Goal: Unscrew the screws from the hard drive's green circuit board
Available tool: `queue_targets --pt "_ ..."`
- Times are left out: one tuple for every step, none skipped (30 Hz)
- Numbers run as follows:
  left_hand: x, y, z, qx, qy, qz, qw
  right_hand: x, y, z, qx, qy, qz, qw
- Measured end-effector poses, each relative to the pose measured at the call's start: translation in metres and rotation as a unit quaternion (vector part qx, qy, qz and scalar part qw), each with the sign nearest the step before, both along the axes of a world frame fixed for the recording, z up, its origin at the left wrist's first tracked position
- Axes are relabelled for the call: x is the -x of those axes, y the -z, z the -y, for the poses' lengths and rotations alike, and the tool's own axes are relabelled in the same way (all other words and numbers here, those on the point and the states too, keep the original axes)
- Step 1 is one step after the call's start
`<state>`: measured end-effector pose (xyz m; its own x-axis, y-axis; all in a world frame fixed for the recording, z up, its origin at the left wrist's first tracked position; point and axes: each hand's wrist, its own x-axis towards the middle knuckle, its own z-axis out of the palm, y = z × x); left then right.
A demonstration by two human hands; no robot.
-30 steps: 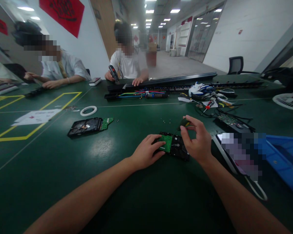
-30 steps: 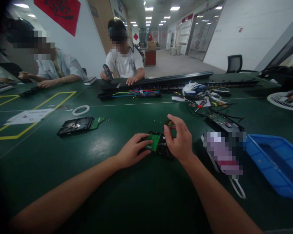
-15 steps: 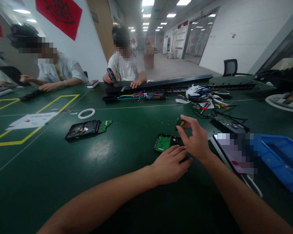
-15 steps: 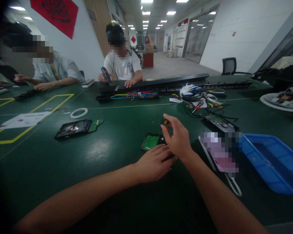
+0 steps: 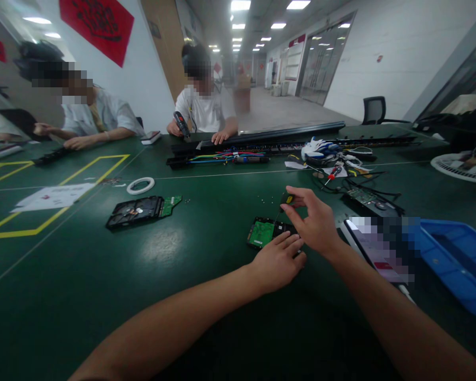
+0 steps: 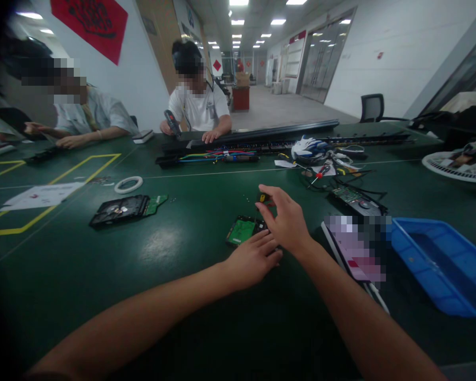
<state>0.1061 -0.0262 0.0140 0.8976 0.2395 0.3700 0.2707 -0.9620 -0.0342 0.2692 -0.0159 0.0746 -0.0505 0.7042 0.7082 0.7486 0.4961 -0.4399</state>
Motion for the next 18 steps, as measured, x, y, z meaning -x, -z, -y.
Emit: queue_targets --pt "0.004 0.0 -0.001 0.0 0.0 -0.005 1.0 0.001 -0.001 -0.001 0.002 -0.005 0.0 1.0" --pt "0.008 -0.001 -0.003 0.002 0.001 -0.013 1.0 0.003 -0.002 -0.002 0.004 -0.009 0.0 1.0" --pt "0.013 -0.001 -0.004 0.004 0.002 -0.023 1.0 0.004 -0.003 -0.003 0.007 -0.014 0.001 1.0" --pt "0.019 -0.001 -0.006 0.008 0.002 -0.033 0.999 0.006 -0.004 -0.004 0.009 -0.018 0.003 1.0" --pt "0.025 -0.002 -0.008 0.011 0.004 -0.043 0.999 0.008 -0.006 -0.005 0.01 -0.019 0.009 1.0" --pt "0.031 -0.002 -0.011 0.013 0.005 -0.051 0.999 0.011 -0.008 -0.007 0.011 -0.02 0.016 1.0" --pt "0.036 -0.003 -0.013 0.016 0.004 -0.058 0.998 0.013 -0.011 -0.009 0.01 -0.021 0.024 0.999" --pt "0.042 -0.003 -0.015 0.018 -0.001 -0.063 0.998 0.016 -0.014 -0.011 0.008 -0.024 0.034 0.999" --pt "0.047 -0.003 -0.016 0.019 -0.007 -0.069 0.997 0.019 -0.018 -0.013 0.004 -0.028 0.04 0.999" --pt "0.052 -0.004 -0.018 0.022 -0.011 -0.074 0.997 0.021 -0.021 -0.016 0.003 -0.035 0.046 0.998" --pt "0.056 -0.004 -0.019 0.027 -0.016 -0.077 0.997 0.024 -0.025 -0.018 0.002 -0.038 0.052 0.998" --pt "0.059 -0.004 -0.02 0.031 -0.021 -0.077 0.996 0.026 -0.028 -0.021 -0.001 -0.039 0.059 0.997" --pt "0.062 -0.004 -0.021 0.036 -0.026 -0.076 0.996 0.029 -0.031 -0.024 -0.003 -0.037 0.066 0.997" --pt "0.064 -0.004 -0.021 0.041 -0.031 -0.073 0.996 0.031 -0.035 -0.027 0.001 -0.036 0.072 0.997" --pt "0.065 -0.004 -0.021 0.045 -0.034 -0.07 0.996 0.033 -0.038 -0.03 0.009 -0.033 0.077 0.996" --pt "0.066 -0.004 -0.021 0.048 -0.037 -0.066 0.996 0.034 -0.041 -0.033 0.019 -0.031 0.083 0.996" --pt "0.066 -0.004 -0.021 0.051 -0.04 -0.061 0.996 0.036 -0.044 -0.036 0.03 -0.03 0.09 0.995" --pt "0.066 -0.004 -0.021 0.054 -0.042 -0.055 0.996 0.037 -0.048 -0.039 0.041 -0.03 0.097 0.994"
